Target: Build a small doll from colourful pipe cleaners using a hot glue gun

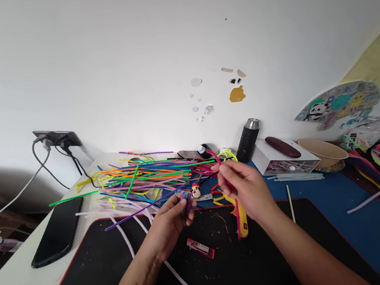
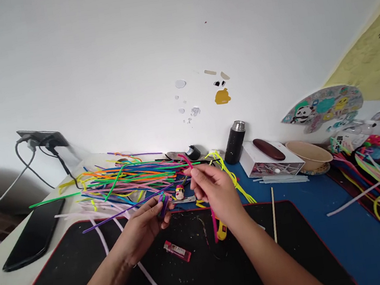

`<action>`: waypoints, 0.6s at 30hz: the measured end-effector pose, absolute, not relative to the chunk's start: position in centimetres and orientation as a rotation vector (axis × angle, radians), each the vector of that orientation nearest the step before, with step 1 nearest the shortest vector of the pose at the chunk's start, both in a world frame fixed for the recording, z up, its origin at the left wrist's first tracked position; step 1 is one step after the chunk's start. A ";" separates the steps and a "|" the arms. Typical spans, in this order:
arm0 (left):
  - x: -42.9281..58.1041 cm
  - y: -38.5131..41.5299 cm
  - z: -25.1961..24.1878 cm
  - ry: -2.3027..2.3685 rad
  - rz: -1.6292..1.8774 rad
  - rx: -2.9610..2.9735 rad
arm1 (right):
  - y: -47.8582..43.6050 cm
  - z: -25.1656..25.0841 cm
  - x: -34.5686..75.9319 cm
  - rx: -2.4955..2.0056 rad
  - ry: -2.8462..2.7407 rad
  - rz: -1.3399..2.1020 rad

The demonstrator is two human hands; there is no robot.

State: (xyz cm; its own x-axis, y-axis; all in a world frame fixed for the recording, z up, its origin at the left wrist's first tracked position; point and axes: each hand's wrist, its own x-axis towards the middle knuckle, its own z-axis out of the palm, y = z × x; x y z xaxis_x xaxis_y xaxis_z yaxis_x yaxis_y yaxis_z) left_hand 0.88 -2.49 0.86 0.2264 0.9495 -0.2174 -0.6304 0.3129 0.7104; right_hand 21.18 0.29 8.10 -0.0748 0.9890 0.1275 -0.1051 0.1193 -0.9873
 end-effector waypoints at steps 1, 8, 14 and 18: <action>0.9 -2.6 0.9 0.693 1.166 0.550 | 0.3 8.6 21.3 -1.017 -1.302 1.129; 1.0 -3.0 1.6 0.645 1.164 0.502 | -1.0 4.5 20.0 -1.101 -1.829 0.719; 1.1 -3.3 1.7 0.684 1.135 0.457 | -1.3 2.1 20.0 -1.122 -1.844 0.663; 1.2 -3.3 1.7 0.728 1.140 0.495 | -1.2 2.5 20.2 -1.101 -1.908 0.665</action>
State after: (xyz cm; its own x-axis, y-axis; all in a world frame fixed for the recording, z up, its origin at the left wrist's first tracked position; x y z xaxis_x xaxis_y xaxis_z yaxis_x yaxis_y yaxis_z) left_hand 1.16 -3.29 1.67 0.2326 0.9360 -0.2644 -0.6339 0.3520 0.6887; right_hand 20.16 -1.24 2.49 -0.2855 0.8766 0.3874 0.4461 0.4793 -0.7558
